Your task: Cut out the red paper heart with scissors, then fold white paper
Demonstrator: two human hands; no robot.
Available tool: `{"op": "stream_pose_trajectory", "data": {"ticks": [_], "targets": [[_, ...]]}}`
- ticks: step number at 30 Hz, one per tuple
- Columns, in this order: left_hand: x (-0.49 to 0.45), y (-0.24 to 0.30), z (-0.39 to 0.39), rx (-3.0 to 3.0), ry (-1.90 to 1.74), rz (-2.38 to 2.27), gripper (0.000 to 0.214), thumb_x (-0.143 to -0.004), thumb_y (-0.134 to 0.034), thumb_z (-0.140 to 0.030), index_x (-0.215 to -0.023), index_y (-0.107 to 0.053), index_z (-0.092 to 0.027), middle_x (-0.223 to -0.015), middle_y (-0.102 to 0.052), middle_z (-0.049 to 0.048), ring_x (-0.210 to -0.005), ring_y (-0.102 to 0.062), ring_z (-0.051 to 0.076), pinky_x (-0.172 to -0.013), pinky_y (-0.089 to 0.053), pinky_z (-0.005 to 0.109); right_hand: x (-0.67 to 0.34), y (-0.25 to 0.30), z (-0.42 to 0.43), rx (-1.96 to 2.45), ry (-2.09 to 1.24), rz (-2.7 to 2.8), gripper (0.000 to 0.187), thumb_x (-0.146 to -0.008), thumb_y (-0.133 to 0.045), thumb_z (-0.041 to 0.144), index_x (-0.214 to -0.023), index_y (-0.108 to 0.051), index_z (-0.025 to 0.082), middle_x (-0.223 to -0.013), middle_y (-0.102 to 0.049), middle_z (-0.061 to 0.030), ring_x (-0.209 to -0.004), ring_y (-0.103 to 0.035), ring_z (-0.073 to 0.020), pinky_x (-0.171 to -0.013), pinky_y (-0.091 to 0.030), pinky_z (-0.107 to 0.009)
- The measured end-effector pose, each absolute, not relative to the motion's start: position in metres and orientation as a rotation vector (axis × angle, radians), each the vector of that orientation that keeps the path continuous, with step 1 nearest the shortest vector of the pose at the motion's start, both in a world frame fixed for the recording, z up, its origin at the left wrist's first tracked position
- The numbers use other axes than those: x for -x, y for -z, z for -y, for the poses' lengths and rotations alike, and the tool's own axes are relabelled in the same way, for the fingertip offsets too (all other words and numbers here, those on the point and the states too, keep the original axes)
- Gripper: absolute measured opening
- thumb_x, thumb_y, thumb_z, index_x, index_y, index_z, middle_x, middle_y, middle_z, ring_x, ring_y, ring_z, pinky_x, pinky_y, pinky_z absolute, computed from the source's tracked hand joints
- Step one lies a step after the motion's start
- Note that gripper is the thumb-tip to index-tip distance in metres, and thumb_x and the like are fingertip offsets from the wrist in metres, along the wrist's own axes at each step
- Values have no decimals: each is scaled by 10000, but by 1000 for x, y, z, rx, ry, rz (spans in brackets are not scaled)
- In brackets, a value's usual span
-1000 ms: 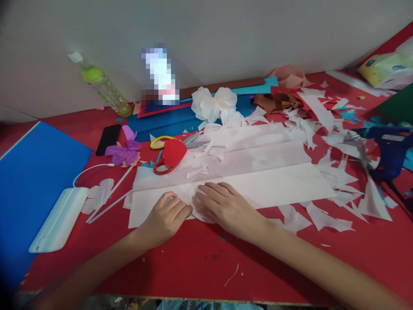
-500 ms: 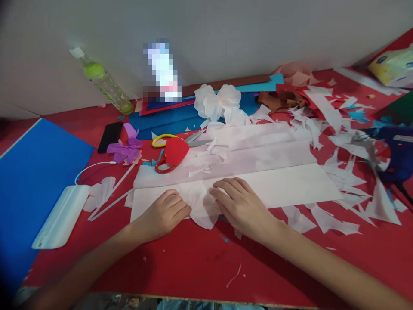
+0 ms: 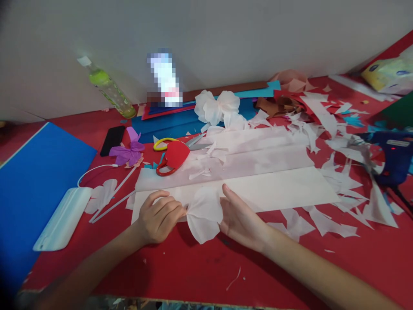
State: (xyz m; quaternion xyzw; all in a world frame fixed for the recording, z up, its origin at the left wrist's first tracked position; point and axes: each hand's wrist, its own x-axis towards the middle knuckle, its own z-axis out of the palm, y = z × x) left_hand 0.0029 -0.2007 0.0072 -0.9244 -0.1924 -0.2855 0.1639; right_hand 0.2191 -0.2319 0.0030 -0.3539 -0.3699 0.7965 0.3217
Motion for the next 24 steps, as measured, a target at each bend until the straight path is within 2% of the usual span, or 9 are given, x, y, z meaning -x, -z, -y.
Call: {"op": "stream_pose_trajectory", "data": {"ticks": [5, 12, 18, 24], "targets": [[-8, -8, 201, 2717, 648, 648, 45, -824, -502, -117, -857, -526, -137, -705, -588, 12, -696, -541, 142, -737, -420, 332, -217, 3, 232, 894, -2082, 956, 652, -889, -81, 530, -1037, -607, 175, -892, -676, -111, -862, -633, -206, -710, -486, -328], [-12, -9, 199, 2797, 441, 752, 73, -852, -451, -130, -813, -512, -143, -711, -553, 9, -709, -511, 149, -739, -391, 334, -215, -2, 233, 881, -2169, 593, 445, -866, -356, 490, -1154, -547, 210, -1033, -666, -75, -1029, -575, -226, -956, -357, -396], [-14, -8, 198, 2839, 390, 823, 123, -875, -412, -148, -790, -501, -156, -715, -541, 6, -711, -486, 148, -779, -370, 351, -215, 5, 234, 822, -2178, 573, 397, -843, -444, 462, -1112, -582, 205, -1037, -665, -68, -1071, -552, -228, -1001, -310, -404], [-16, -10, 198, 2802, 360, 879, 139, -877, -416, -174, -762, -492, -157, -712, -531, 12, -709, -490, 156, -779, -364, 359, -214, 5, 233, 849, -2167, 544, 337, -828, -480, 440, -1050, -608, 221, -1046, -660, -55, -1073, -548, -230, -974, -339, -397]]}}
